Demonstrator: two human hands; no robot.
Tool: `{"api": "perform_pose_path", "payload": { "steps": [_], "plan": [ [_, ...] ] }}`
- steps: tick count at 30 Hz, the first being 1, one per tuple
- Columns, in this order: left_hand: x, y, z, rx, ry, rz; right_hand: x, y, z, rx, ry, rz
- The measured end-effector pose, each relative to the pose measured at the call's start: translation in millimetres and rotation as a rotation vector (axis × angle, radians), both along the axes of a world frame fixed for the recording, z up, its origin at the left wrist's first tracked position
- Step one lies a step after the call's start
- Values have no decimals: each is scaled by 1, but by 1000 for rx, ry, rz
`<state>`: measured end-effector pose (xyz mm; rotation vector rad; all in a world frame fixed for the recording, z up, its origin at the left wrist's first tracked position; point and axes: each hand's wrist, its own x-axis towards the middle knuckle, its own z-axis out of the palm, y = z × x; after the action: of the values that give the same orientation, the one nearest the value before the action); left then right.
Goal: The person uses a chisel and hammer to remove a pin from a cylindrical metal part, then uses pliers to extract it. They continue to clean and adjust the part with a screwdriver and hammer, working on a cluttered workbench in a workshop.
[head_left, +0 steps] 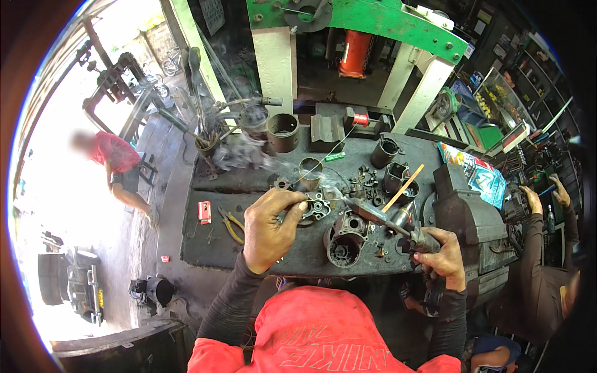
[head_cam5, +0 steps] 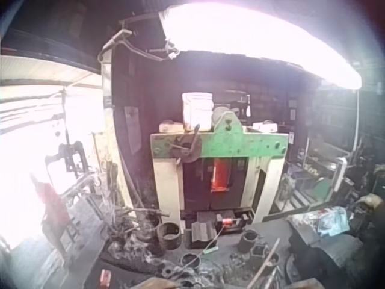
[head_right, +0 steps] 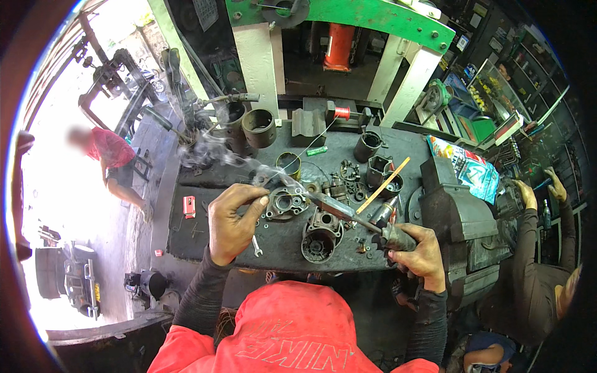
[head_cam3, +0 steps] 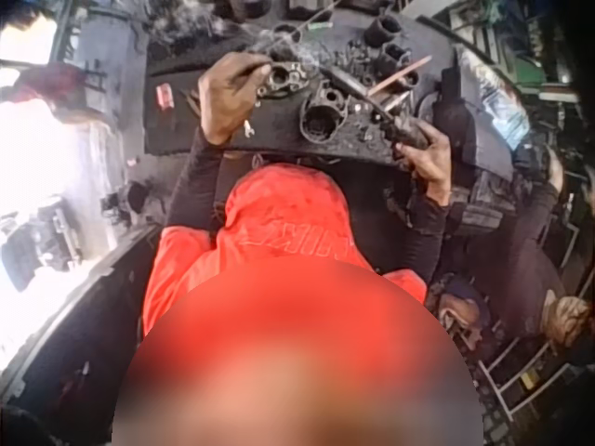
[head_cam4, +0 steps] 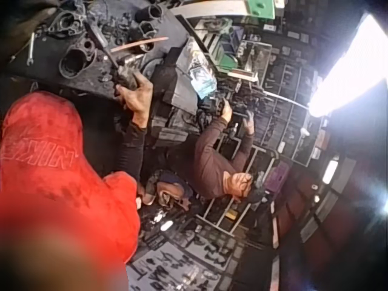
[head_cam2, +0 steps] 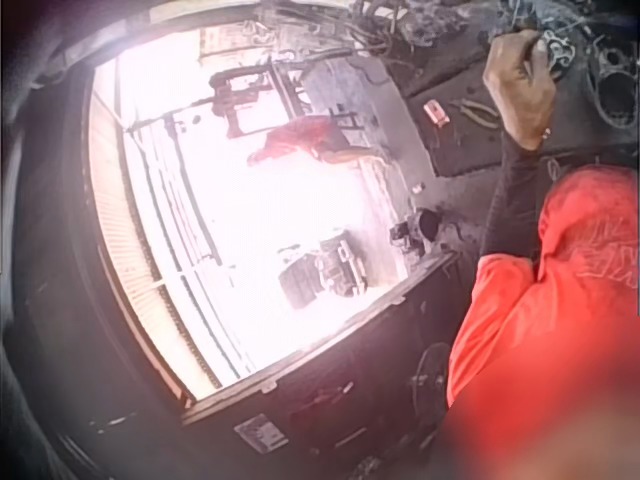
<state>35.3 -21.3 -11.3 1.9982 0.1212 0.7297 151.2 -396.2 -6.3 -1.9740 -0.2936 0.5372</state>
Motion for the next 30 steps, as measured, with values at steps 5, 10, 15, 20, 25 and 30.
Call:
{"api": "perform_pose_path", "payload": {
  "steps": [5,10,15,20,25,30],
  "plan": [
    [1,0,-2,20,24,-2,-4,2,4,-26,-59,37],
    [1,19,-25,46,35,31,-16,2,23,-103,24,-29],
    [-20,69,-70,320,423,-1,-27,-6,61,-414,-114,-54],
    [-56,78,-82,405,637,-48,-19,-6,88,-698,-805,230],
    [-74,17,-65,433,552,297,6,4,98,-757,-981,378],
    [-56,-80,-77,-53,399,213,26,7,101,-781,-1049,520]
  ]
}}
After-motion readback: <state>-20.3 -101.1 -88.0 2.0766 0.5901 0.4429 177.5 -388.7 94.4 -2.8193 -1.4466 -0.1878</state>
